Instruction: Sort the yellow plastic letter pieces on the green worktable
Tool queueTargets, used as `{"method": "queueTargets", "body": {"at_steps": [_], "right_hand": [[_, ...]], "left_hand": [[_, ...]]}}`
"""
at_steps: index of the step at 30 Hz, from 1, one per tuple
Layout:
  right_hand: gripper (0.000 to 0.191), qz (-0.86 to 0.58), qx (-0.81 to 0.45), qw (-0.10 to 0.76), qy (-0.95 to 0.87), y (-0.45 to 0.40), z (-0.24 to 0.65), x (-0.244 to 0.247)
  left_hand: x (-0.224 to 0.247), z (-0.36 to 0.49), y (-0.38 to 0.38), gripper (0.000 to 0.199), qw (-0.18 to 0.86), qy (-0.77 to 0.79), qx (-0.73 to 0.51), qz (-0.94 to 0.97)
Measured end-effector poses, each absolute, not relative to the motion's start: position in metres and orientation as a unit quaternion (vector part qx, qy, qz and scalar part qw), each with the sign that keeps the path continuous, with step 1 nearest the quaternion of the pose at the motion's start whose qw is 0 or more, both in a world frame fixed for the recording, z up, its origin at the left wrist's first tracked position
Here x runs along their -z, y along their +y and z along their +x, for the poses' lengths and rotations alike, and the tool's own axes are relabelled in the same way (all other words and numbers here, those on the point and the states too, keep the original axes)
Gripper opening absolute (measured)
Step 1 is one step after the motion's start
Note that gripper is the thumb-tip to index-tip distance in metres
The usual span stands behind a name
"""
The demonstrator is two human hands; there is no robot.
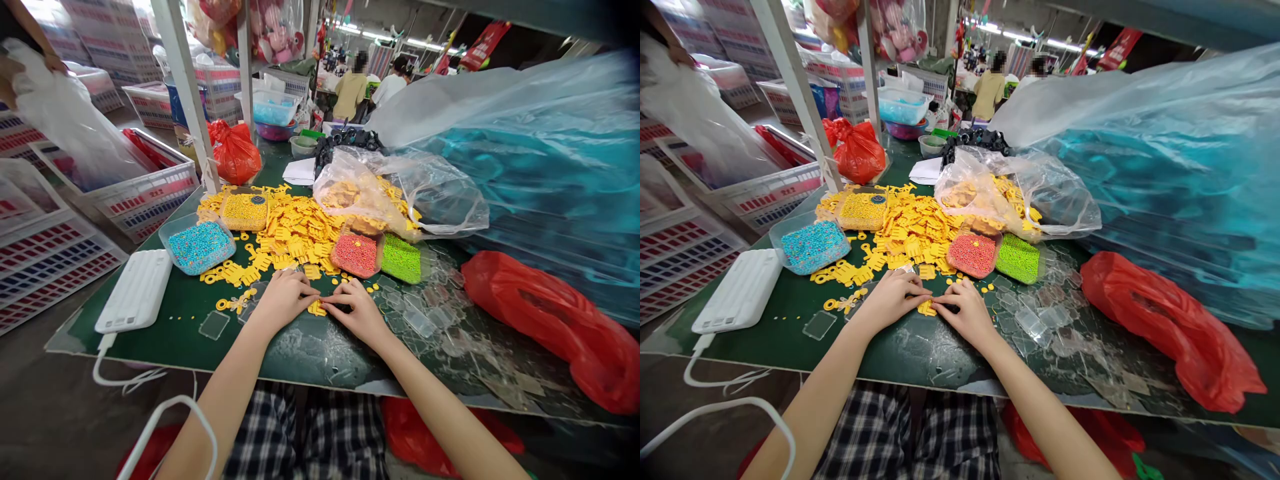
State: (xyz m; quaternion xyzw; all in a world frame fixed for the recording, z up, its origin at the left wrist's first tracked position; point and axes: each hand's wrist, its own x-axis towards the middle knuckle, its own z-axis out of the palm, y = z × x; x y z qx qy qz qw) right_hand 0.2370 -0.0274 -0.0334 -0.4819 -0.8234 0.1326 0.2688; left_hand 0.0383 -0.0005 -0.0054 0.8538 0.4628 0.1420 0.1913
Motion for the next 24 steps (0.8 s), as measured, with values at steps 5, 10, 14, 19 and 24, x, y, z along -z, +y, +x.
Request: {"method": "queueTargets", "body": {"at_steps": [5,10,14,19,24], "right_hand": [[0.014,-0.482,-0.136,0.265,-0.824,-0.0273,0.2368,0.0329],[0.015,-0.479,-0.132,0.269,-0.825,-0.0288,0.2365,0.0318],[0.018,-0.477,-0.130,0.267,-0.827,-0.0301,0.2357,0.0299],[0.019,-0.473,-0.128,0.264,-0.831,-0.0308,0.2347,0.0290],[0.020,-0.470,-0.138,0.266,-0.830,-0.0302,0.2353,0.0304]], "left_hand": [[0.0075,0.0364,0.0003,0.020,0.186,0.462,-0.147,0.854],[0.0075,0.0361,0.0003,0.020,0.192,0.464,-0.148,0.852],[0.0064,0.0359,-0.0006,0.020,0.208,0.466,-0.143,0.848],[0.0073,0.0348,-0.0010,0.020,0.213,0.464,-0.150,0.847],[0.0089,0.0346,-0.0016,0.023,0.218,0.470,-0.155,0.841]]}}
